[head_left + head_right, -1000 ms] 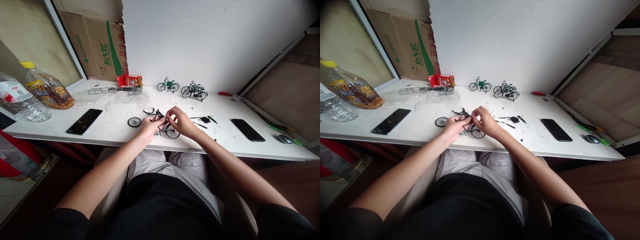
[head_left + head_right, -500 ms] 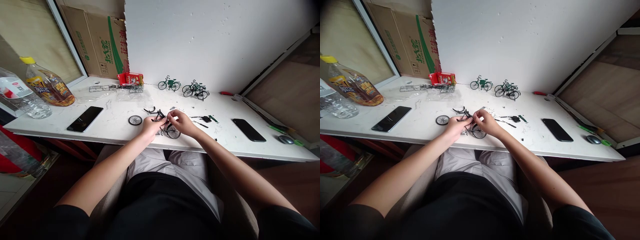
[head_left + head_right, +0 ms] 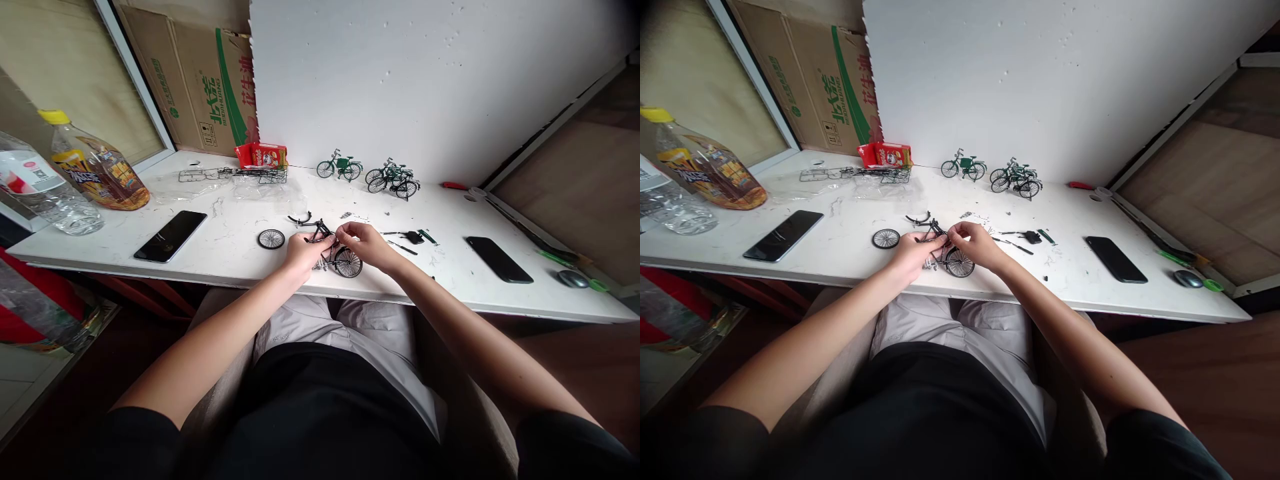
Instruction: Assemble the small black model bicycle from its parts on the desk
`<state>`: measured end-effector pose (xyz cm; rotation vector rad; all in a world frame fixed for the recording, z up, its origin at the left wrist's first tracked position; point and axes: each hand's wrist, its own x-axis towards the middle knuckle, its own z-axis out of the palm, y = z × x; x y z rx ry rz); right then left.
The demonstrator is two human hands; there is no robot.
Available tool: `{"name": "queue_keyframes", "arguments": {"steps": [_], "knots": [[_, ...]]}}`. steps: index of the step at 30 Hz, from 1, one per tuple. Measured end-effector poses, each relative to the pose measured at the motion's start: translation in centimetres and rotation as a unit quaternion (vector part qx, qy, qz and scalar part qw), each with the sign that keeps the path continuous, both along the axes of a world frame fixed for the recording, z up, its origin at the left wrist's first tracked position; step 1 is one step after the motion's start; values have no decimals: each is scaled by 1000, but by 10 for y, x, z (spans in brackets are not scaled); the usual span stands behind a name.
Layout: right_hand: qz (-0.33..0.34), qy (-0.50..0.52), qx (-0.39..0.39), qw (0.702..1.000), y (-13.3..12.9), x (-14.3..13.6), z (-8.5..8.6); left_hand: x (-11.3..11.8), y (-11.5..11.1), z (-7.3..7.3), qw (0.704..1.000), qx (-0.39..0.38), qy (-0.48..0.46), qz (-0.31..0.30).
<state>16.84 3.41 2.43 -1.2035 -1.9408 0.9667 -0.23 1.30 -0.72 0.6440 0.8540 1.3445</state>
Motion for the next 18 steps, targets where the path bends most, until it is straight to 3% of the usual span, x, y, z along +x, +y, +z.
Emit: {"name": "queue_keyframes", "arguments": {"steps": [11, 18], "knots": [[-13, 29, -39, 999, 3, 2, 1, -1, -1, 4, 1000, -5, -13, -13], [-85, 27, 40, 995, 7, 20, 17, -4, 0, 3, 1000, -16, -17, -21]]}}
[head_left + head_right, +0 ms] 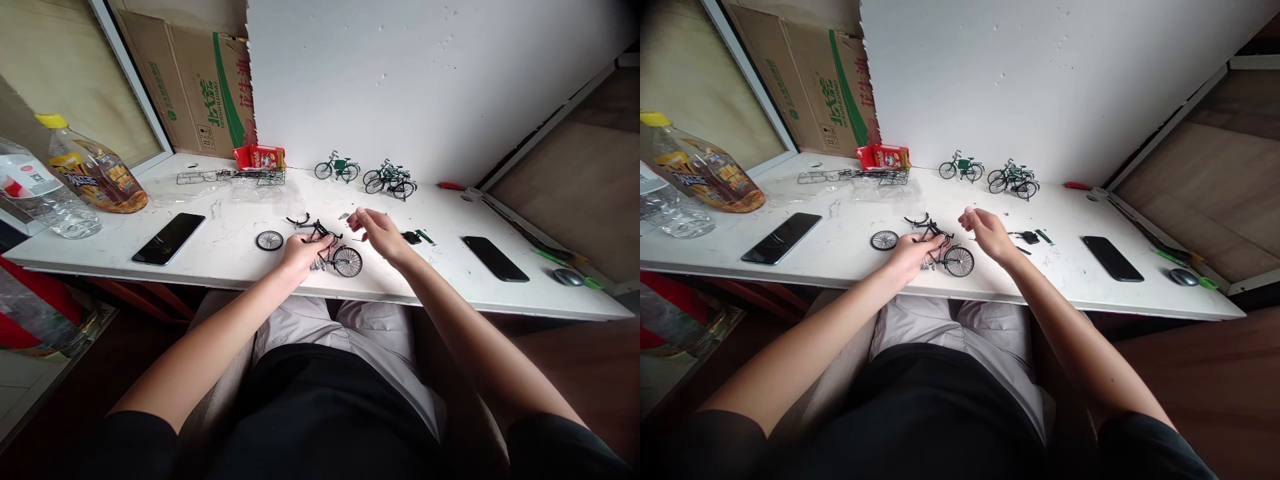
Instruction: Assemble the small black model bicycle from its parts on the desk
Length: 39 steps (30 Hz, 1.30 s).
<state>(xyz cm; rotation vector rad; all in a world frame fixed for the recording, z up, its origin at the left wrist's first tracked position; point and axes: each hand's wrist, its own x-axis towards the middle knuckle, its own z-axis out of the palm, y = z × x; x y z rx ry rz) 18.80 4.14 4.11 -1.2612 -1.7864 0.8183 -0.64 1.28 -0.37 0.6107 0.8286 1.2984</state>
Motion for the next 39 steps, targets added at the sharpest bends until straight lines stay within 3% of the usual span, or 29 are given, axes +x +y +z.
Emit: {"name": "queue_keyframes", "arguments": {"steps": [3, 6, 9, 12, 17, 22, 25, 28, 30, 33, 39], "knots": [[-55, -29, 46, 997, 5, 30, 10, -1, 1, -2, 1000, 3, -1, -10], [-109, -130, 75, 983, 9, 72, 15, -3, 0, -1, 1000, -2, -5, -16], [-131, -255, 65, 956, 5, 113, 11, -3, -1, 2, 1000, -12, 2, -16], [-119, -307, 28, 944, -3, 140, 0, -2, -3, 5, 1000, -16, -6, -18], [-121, -393, -1, 911, -7, 153, -16, 3, -8, 10, 1000, -7, -12, -13], [-148, -452, 21, 879, -8, 147, -16, 7, -13, 13, 1000, 1, -7, -8], [-163, -387, 53, 906, -13, 139, -10, 8, -15, 15, 1000, -4, -8, -15], [-160, -208, 68, 963, -17, 127, -2, 9, -17, 15, 1000, -12, -15, -23], [-143, -65, 69, 985, -20, 115, 4, 10, -19, 14, 999, -18, -19, -32], [-99, 94, 90, 987, -25, 91, 10, 13, -22, 12, 998, -20, -23, -49], [-16, 177, 115, 977, -43, 38, 3, 18, -25, 7, 998, -10, -27, -53]]}}
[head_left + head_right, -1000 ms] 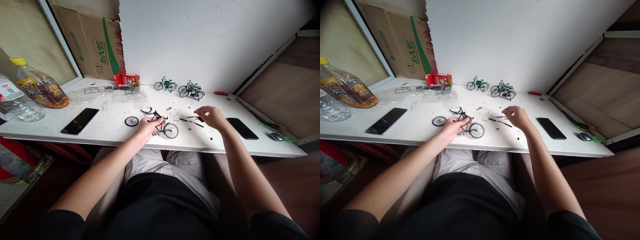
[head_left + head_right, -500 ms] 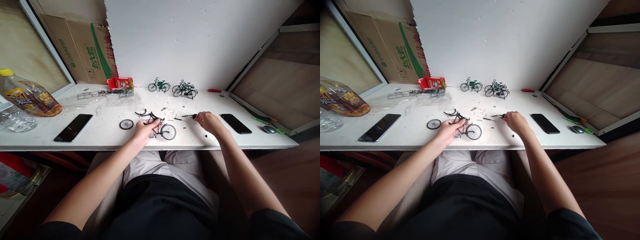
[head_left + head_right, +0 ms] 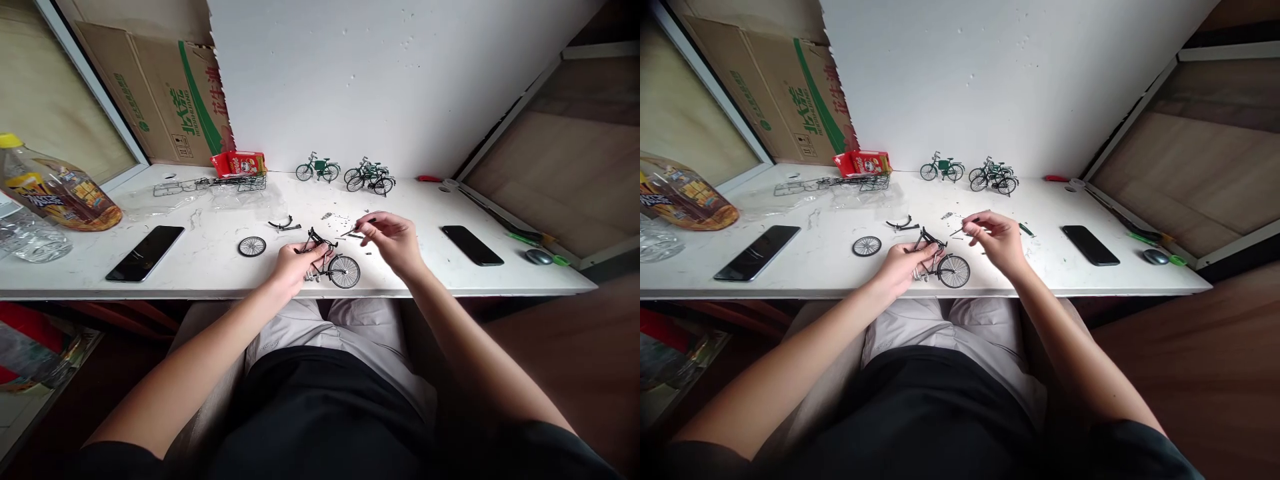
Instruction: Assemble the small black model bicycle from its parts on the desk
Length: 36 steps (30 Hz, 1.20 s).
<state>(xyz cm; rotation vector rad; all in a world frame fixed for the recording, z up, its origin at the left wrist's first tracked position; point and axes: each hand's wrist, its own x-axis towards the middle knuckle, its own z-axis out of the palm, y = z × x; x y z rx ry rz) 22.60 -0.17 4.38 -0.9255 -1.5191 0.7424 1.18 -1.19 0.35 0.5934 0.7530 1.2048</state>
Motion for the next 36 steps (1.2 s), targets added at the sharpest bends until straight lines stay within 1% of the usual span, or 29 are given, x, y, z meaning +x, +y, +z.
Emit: {"name": "queue_keyframes", "arguments": {"steps": [3, 6, 9, 16, 23, 36], "knots": [[25, -11, 9, 1000, -8, -18, -9, 1, 0, -3, 1000, 11, 4, 5], [26, -27, 7, 999, -11, -25, -15, 1, 1, -4, 1000, 17, 9, 2], [22, -32, 0, 999, -10, -26, -17, 0, 1, -2, 1000, 16, 12, 0], [13, 14, -16, 1000, -9, -29, -19, -2, 3, 1, 1000, 25, 5, 2], [17, 6, -17, 1000, -12, -31, -24, 0, -1, 4, 1000, 28, 13, 2], [5, -8, -31, 999, -15, -33, -22, 0, -1, 0, 1000, 24, 14, -5]]}}
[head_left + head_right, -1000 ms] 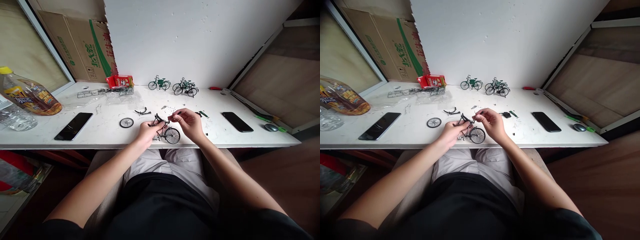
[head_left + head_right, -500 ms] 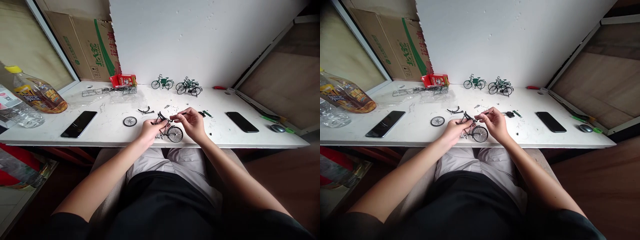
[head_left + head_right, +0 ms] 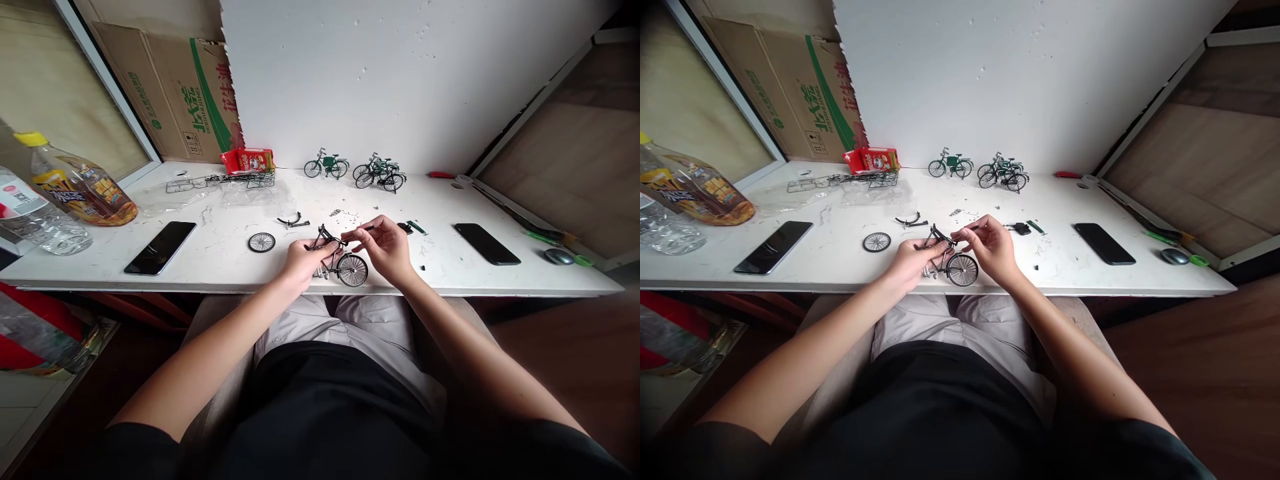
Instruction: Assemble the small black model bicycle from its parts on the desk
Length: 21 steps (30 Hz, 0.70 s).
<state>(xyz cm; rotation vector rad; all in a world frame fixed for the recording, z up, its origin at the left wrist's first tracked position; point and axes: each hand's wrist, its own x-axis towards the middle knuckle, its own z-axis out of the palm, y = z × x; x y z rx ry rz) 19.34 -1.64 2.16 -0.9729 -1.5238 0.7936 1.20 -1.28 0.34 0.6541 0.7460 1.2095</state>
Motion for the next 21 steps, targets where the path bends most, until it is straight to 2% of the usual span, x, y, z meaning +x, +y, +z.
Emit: {"name": "queue_keyframes", "arguments": {"steps": [8, 21], "knots": [[6, 6, 0, 1000, 2, 0, -3, 0, 1, -6, 1000, 11, 13, 0], [3, 4, 12, 1000, 1, 0, -7, 0, -1, -2, 1000, 7, 18, 1]]}}
